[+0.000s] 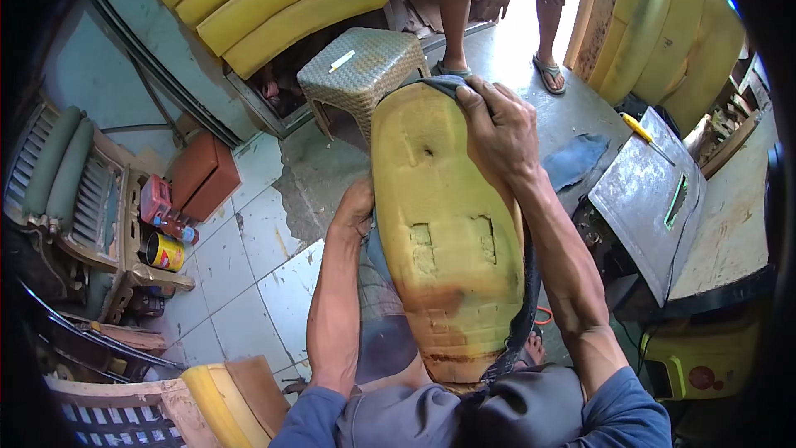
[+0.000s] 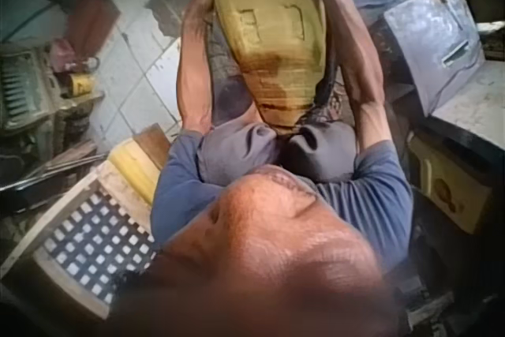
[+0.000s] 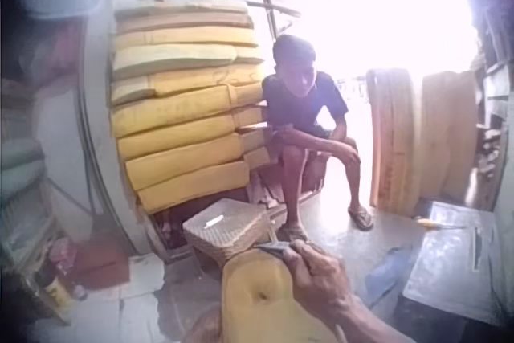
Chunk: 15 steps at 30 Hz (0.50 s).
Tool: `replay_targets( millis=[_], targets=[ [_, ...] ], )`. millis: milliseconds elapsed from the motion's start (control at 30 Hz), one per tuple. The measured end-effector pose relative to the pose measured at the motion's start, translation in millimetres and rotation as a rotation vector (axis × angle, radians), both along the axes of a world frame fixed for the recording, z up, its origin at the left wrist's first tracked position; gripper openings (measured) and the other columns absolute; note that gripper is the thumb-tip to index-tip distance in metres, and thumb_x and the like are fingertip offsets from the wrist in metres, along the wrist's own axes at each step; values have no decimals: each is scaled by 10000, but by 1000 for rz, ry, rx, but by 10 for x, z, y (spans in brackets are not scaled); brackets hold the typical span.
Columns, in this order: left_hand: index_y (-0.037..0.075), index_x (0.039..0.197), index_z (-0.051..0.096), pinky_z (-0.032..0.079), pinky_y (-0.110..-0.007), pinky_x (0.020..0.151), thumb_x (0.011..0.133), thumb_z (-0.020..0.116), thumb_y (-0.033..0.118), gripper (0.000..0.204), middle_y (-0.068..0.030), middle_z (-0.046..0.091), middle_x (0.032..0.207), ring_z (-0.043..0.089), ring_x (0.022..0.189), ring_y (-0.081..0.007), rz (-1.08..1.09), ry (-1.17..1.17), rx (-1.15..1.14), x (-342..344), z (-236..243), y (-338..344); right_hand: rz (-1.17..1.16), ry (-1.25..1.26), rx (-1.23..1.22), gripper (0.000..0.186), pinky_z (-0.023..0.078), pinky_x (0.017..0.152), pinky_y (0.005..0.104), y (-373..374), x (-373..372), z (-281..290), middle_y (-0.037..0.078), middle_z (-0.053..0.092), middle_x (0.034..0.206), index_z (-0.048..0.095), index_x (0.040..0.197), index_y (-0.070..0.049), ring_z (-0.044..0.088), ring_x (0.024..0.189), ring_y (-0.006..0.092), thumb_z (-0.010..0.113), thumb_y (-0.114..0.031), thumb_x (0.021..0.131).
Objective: The person uses a knife to cut and peel the black vinyl cover off a motorcycle seat. They work around the edges and center of the seat, removing the fabric to expose the yellow foam underneath. The person handles the seat and the removed cover pieces throughout the process.
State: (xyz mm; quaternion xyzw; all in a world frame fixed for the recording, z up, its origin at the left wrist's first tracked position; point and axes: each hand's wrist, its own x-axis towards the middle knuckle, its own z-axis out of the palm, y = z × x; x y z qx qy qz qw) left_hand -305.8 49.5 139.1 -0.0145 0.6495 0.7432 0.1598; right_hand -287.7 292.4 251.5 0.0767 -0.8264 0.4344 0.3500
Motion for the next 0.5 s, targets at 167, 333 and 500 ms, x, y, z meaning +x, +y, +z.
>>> replay_targets(
  millis=[167,333,500],
  targets=[
    [-97,1192,639,549,-414,808,1033,549,430,558,-166,740,1031,714,918,-276,191,4,-262,68,-69,-1,-12,-40,-62,356,527,882,414,49,-31,-98,233,712,1048,705,1167,7,701,983,372,625,-281,974],
    [-89,1296,560,511,-452,930,997,572,510,670,-272,688,1091,668,1063,-402,289,310,-917,904,182,125,-59,-116,-30,364,514,894,419,134,-71,-199,228,708,1076,696,1165,4,689,1011,370,598,-301,992],
    [-43,1066,646,490,-519,836,1024,538,455,512,-305,671,967,649,979,-490,384,416,-875,1194,-316,6,-41,-283,-50,406,503,895,440,6,-81,-83,274,693,1047,655,1166,28,676,1015,399,558,-333,1007]
  ],
)
